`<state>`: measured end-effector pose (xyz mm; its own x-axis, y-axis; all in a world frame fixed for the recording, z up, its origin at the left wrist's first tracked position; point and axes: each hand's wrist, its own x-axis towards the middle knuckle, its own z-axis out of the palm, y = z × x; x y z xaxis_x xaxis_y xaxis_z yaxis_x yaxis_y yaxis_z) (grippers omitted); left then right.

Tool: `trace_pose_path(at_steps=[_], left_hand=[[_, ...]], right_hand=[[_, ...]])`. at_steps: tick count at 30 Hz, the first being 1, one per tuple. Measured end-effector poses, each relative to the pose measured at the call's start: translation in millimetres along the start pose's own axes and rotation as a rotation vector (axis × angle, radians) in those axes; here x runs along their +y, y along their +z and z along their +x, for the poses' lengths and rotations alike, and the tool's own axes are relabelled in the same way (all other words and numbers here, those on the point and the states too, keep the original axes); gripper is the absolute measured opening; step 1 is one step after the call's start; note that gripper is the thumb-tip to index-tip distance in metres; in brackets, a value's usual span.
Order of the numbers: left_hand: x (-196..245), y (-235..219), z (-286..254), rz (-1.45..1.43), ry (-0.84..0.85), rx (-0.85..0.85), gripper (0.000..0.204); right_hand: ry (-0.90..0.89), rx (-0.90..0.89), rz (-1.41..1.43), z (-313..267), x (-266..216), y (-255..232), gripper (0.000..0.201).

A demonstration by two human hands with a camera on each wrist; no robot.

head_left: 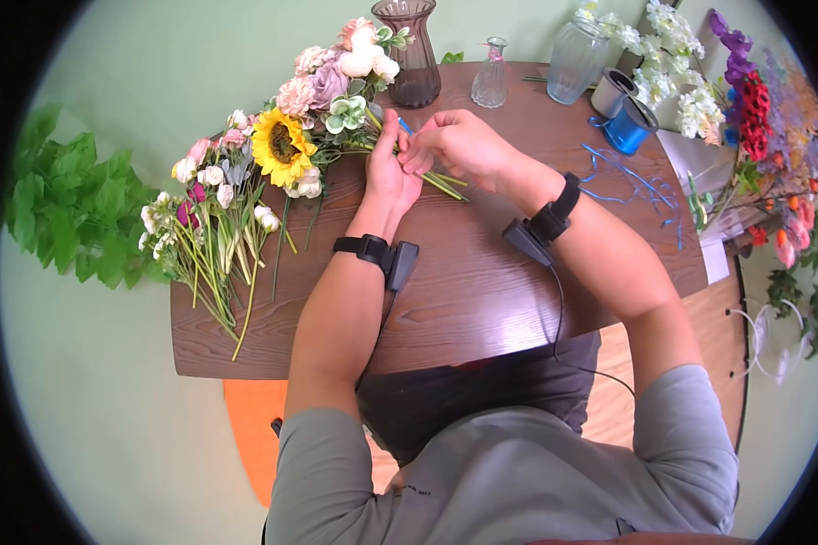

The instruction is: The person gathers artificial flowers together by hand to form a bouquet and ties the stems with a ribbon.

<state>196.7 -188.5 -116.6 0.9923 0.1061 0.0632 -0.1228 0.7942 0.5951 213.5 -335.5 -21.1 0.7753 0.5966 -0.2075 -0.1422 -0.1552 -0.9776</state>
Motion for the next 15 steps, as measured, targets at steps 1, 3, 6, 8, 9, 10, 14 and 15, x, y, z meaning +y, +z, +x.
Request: trace_pose_path(at_steps=[1,3,6,8,9,10,14,15], left_hand=[[0.5,-1.2,0.1,0.015,-0.007,-0.011,0.051],[1.0,-0.5,-0.6,0.029,-0.015,-0.024,0.050],[1.6,3.2,-2.0,0.032,-0.022,-0.006,0.047],[1.9,4.7,-2.3,0.029,-0.032,0.019,0.045],[2.4,4.1,-2.0,0.029,-0.030,0.019,0.045],[2.3,3.5,-1.9,0.019,-0.037,0.006,0.044],[2.2,3.5,-1.1,0.038,-0.068,0.029,0.039],[1.4,3.0,0.2,0.038,-0.068,0.029,0.039]], right_hand=[[0.003,-0.009,0.009,-1.0,-0.6,-0.5,0.014],[0.007,-0.017,0.018,-0.8,0.4,-0.6,0.014],[0.000,-0.001,0.032,2.9,5.3,0.6,0.016],[-0.005,0.005,0.032,3.6,5.7,2.0,0.017],[-0.006,0.004,0.031,4.2,5.8,2.4,0.017],[-0.004,0.006,0.022,4.7,6.3,2.3,0.016],[0.004,0.000,0.007,10.3,11.5,2.2,0.017],[0.004,0.000,0.006,10.3,11.4,2.3,0.017]])
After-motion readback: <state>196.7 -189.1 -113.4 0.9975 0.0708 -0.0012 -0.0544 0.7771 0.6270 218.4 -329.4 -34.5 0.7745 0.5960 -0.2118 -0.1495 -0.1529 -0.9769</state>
